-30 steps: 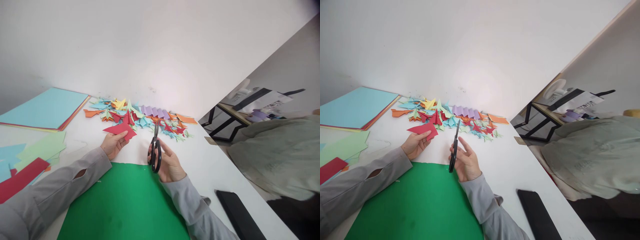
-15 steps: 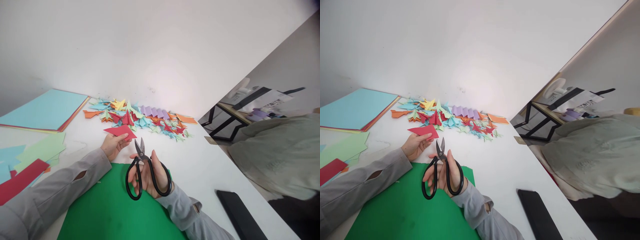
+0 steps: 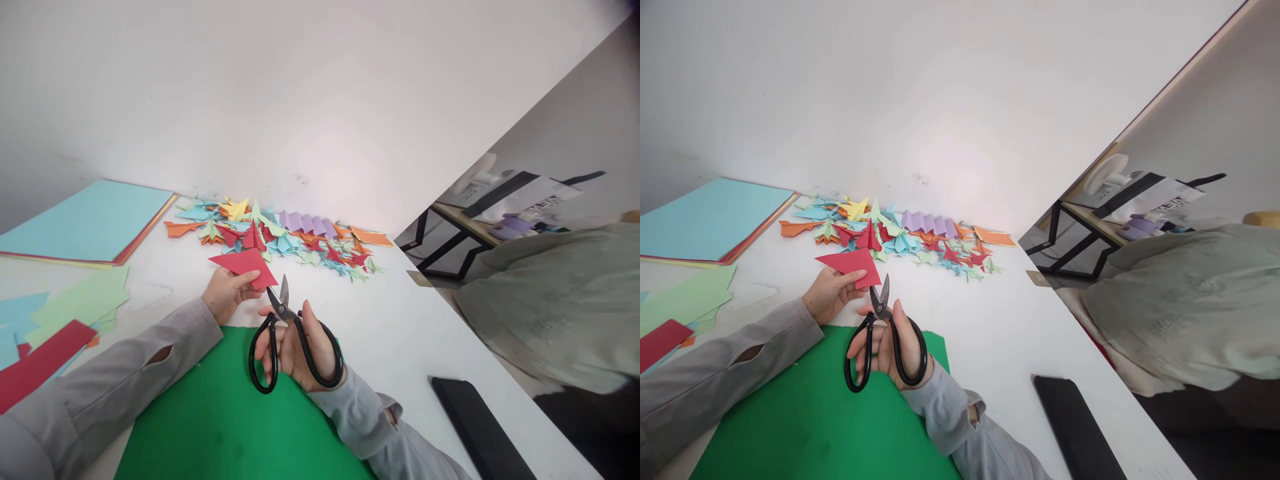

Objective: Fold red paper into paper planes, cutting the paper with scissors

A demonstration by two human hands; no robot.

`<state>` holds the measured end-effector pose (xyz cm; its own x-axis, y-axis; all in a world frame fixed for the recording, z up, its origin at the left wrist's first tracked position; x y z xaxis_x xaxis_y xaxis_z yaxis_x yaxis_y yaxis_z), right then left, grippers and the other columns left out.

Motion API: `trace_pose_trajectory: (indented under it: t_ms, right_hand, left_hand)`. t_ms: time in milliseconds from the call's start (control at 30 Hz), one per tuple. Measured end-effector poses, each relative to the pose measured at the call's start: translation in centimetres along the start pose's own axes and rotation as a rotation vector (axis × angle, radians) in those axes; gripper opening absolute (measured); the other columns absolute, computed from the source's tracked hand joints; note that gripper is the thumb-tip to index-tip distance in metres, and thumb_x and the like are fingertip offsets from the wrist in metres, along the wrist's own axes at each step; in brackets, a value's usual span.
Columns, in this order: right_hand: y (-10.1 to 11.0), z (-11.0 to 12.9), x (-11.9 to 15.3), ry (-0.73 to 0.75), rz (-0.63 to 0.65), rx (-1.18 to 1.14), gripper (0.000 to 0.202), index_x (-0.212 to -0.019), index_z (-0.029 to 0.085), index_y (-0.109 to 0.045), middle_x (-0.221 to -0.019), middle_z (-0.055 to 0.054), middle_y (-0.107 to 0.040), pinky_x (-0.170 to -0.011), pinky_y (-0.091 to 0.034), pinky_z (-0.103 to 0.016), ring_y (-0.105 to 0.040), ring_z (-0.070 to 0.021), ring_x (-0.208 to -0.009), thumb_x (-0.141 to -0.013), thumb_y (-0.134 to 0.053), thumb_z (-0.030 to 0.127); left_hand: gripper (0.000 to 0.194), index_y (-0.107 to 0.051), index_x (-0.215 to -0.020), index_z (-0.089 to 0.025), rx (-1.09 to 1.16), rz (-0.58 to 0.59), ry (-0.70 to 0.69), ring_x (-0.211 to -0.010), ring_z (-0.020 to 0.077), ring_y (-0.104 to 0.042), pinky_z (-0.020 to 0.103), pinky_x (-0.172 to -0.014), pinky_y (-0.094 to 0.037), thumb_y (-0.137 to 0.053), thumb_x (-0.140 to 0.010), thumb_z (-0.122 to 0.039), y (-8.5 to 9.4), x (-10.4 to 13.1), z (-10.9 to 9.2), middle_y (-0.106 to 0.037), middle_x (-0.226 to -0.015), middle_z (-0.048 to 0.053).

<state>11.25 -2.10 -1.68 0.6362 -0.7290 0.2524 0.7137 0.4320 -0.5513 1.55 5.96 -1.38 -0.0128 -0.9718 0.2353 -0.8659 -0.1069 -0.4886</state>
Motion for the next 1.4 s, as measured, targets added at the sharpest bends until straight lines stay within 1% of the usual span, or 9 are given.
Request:
trace_pose_trajectory:
  t_ms: [133, 267, 467, 633, 733, 967, 1067, 1200, 1400]
  right_hand:
    - [0.5, 0.3, -0.3, 0.077, -0.003, -0.009, 0.077, -0.126, 0.019, -0.038, -0.060, -0.002, -0.063, -0.044, -0.044, -0.027, -0.054, -0.0152, -0.043, -0.075, -0.032, 0.077]
    - [0.4, 0.8, -0.4, 0.136, 0.001, 0.002, 0.083, -0.132, 0.023, -0.030, -0.065, -0.001, -0.065, -0.042, -0.043, -0.025, -0.054, -0.0145, -0.042, -0.071, -0.041, 0.077]
    - [0.2, 1.6, -0.2, 0.216, -0.003, 0.028, 0.085, -0.135, 0.024, -0.027, -0.064, -0.002, -0.065, -0.044, -0.044, -0.026, -0.057, -0.0154, -0.045, -0.071, -0.036, 0.079]
    - [-0.2, 1.0, -0.4, 0.215, 0.072, 0.059, 0.087, -0.136, 0.023, -0.022, -0.063, -0.002, -0.066, -0.045, -0.047, -0.029, -0.057, -0.0160, -0.044, -0.071, -0.036, 0.079]
    - [-0.1, 0.7, -0.3, 0.212, 0.083, 0.054, 0.083, -0.132, 0.023, -0.024, -0.065, -0.002, -0.066, -0.047, -0.048, -0.030, -0.058, -0.0159, -0.045, -0.071, -0.042, 0.077]
    - [-0.2, 0.9, 0.2, 0.222, 0.085, 0.047, 0.058, -0.111, 0.023, -0.036, -0.067, -0.001, -0.065, -0.047, -0.049, -0.030, -0.058, -0.0147, -0.047, -0.074, -0.054, 0.063]
    - [-0.3, 0.8, 0.1, 0.209, 0.088, 0.017, 0.056, -0.108, 0.022, -0.036, -0.067, -0.001, -0.065, -0.048, -0.050, -0.031, -0.058, -0.0145, -0.048, -0.072, -0.058, 0.061]
    - [-0.1, 0.3, -0.2, 0.143, 0.086, -0.013, 0.055, -0.105, 0.022, -0.039, -0.066, 0.000, -0.063, -0.050, -0.051, -0.032, -0.058, -0.0149, -0.050, -0.074, -0.052, 0.065]
    - [-0.4, 0.6, -0.2, 0.133, 0.114, -0.096, 0.063, -0.109, 0.019, -0.043, -0.068, -0.003, -0.065, -0.043, -0.042, -0.025, -0.055, -0.0135, -0.047, -0.073, -0.047, 0.070]
  left_hand:
    - [0.019, -0.062, -0.065, -0.008, -0.067, 0.090, -0.048, -0.040, 0.0125, -0.056, 0.022, -0.038, -0.045, -0.076, -0.061, -0.021, -1.1, 0.4, -0.2, -0.065, -0.053, 0.005]
    - [0.018, -0.061, -0.060, -0.008, -0.074, 0.080, -0.069, -0.038, 0.0107, -0.052, 0.021, -0.037, -0.041, -0.075, -0.061, -0.020, -1.0, 0.4, -0.3, -0.062, -0.048, 0.003]
    - [0.015, -0.065, -0.080, -0.011, 0.075, 0.084, -0.007, -0.059, 0.0146, -0.063, 0.025, -0.056, -0.050, -0.071, -0.066, -0.015, -1.0, 0.4, -0.2, -0.069, -0.070, 0.005]
    - [0.013, -0.063, -0.071, -0.012, 0.083, 0.182, 0.039, -0.063, 0.0154, -0.064, 0.024, -0.055, -0.048, -0.074, -0.066, -0.017, -2.3, 1.1, 0.3, -0.068, -0.067, 0.004]
    - [0.015, -0.062, -0.069, -0.013, 0.071, 0.186, 0.042, -0.058, 0.0138, -0.062, 0.024, -0.055, -0.048, -0.076, -0.063, -0.015, -2.3, 1.3, 0.5, -0.065, -0.062, 0.001]
    - [0.017, -0.061, -0.062, -0.013, 0.034, 0.208, 0.099, -0.049, 0.0105, -0.054, 0.022, -0.047, -0.043, -0.076, -0.063, -0.021, -2.1, 1.0, 1.0, -0.061, -0.055, 0.001]
    - [0.019, -0.061, -0.062, -0.013, 0.008, 0.213, 0.098, -0.050, 0.0118, -0.055, 0.023, -0.047, -0.043, -0.077, -0.062, -0.023, -2.1, 1.1, 1.0, -0.061, -0.056, 0.002]
    - [0.020, -0.061, -0.064, -0.014, -0.001, 0.258, 0.079, -0.052, 0.0144, -0.056, 0.027, -0.050, -0.045, -0.078, -0.061, -0.024, -2.6, 1.3, 1.0, -0.062, -0.058, 0.002]
    - [0.020, -0.061, -0.064, -0.015, -0.021, 0.310, 0.081, -0.052, 0.0138, -0.056, 0.027, -0.055, -0.045, -0.075, -0.066, -0.029, -3.0, 1.6, 1.1, -0.061, -0.056, 0.002]
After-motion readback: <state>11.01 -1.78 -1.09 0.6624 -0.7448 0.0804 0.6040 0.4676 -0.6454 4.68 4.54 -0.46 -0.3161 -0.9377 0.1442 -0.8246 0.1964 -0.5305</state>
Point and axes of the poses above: each hand's wrist, its own x-axis away from the middle knuckle, its own y-axis out of the back of the hand, z = x × y, the point moved 9 cm from there along -x, towards the middle knuckle
